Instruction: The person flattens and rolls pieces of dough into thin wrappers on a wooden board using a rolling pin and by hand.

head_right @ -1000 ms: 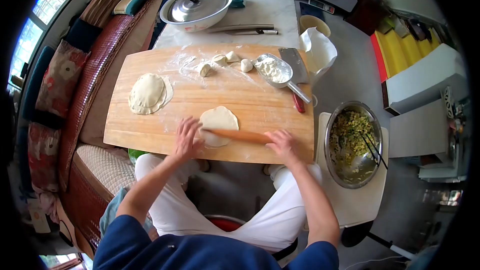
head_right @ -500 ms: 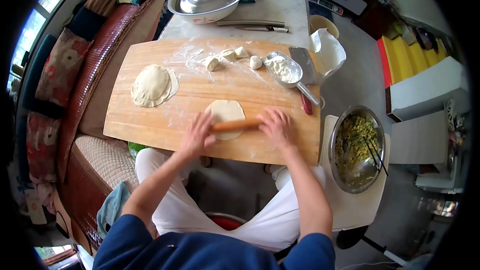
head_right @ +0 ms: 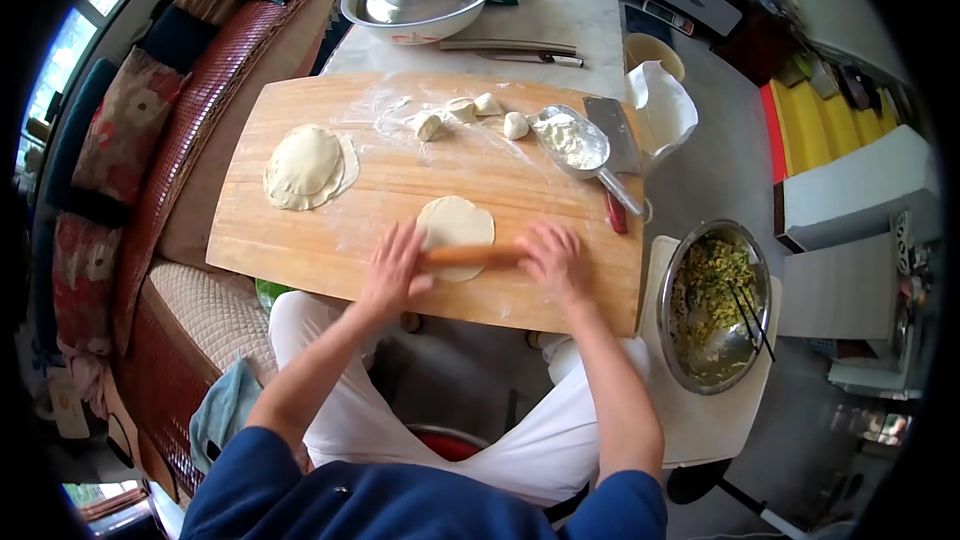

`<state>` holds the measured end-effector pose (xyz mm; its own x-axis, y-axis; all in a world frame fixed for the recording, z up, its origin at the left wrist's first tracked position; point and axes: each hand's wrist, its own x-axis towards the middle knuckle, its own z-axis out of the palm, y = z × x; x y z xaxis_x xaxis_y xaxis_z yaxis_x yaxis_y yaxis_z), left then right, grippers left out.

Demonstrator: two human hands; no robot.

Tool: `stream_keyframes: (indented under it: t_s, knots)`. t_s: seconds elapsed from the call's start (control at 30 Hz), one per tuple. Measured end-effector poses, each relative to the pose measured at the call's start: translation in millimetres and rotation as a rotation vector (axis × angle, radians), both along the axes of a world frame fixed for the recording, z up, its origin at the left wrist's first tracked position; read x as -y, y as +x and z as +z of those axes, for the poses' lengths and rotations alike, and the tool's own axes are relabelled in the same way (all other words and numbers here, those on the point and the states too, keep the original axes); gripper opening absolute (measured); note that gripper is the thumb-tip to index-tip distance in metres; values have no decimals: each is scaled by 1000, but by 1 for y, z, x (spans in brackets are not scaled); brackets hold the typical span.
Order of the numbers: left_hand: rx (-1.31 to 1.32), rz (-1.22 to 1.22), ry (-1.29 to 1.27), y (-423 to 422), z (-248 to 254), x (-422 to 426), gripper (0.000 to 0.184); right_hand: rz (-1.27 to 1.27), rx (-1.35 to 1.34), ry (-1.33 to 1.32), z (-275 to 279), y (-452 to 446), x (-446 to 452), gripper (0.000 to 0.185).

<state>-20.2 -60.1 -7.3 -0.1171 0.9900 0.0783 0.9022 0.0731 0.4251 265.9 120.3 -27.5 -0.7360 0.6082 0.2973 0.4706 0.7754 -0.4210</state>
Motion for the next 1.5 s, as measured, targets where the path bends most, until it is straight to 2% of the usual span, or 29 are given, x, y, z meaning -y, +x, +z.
stream_keyframes:
  t_s: [0.07,0.13,0.17,0.2,0.3,0.4,0.5,0.57,0.63,0.77,0.83,0.87,0.97,1.07,1.13,1.23,1.27,1.4,1.5]
  knots:
    - [-74,-88,-80,22,10,50,101,-10,67,62,8,14,28,43]
    - [-59,-21,-79,17,7,41,97,-29,80,86,20,5,36,41]
    - [-56,14,-79,11,7,32,96,-35,74,104,22,-6,27,39]
    - [-37,84,12,-2,-1,10,87,-45,60,133,26,-19,12,38]
    - [-3,248,95,-30,-4,-62,81,-95,35,109,8,-42,-32,34]
    - [81,208,107,-30,4,-75,81,-122,-3,98,-4,-30,-34,34]
    - [-108,-52,-3,6,6,-16,83,-93,3,144,-4,-4,-5,38]
    - [-17,-158,-8,24,8,33,90,-35,49,132,8,12,16,42]
    - [-73,-180,-59,28,24,47,84,51,133,55,27,19,35,46]
    - [124,221,173,6,13,-1,75,-19,10,-68,32,28,30,39]
    - [247,375,249,16,17,-30,72,-188,-145,-125,29,33,21,38]
    - [116,366,250,21,-5,-45,72,-273,-223,-153,26,35,19,37]
    - [-104,110,9,55,11,-62,74,-374,-202,-160,21,39,12,39]
    - [-203,-177,30,32,-1,-60,81,-335,-146,-106,12,49,9,40]
    - [-300,-332,87,0,-3,-48,86,-334,-122,-165,9,53,14,41]
    - [-65,-200,107,-24,14,-14,85,-203,-90,-130,18,50,15,41]
    - [-26,-128,241,-22,14,-1,83,-137,-80,-100,23,44,14,40]
    - [-104,-73,-4,7,3,20,86,53,31,-49,27,-7,-8,37]
    - [-113,100,25,-3,3,-11,87,22,50,119,21,-44,-39,36]
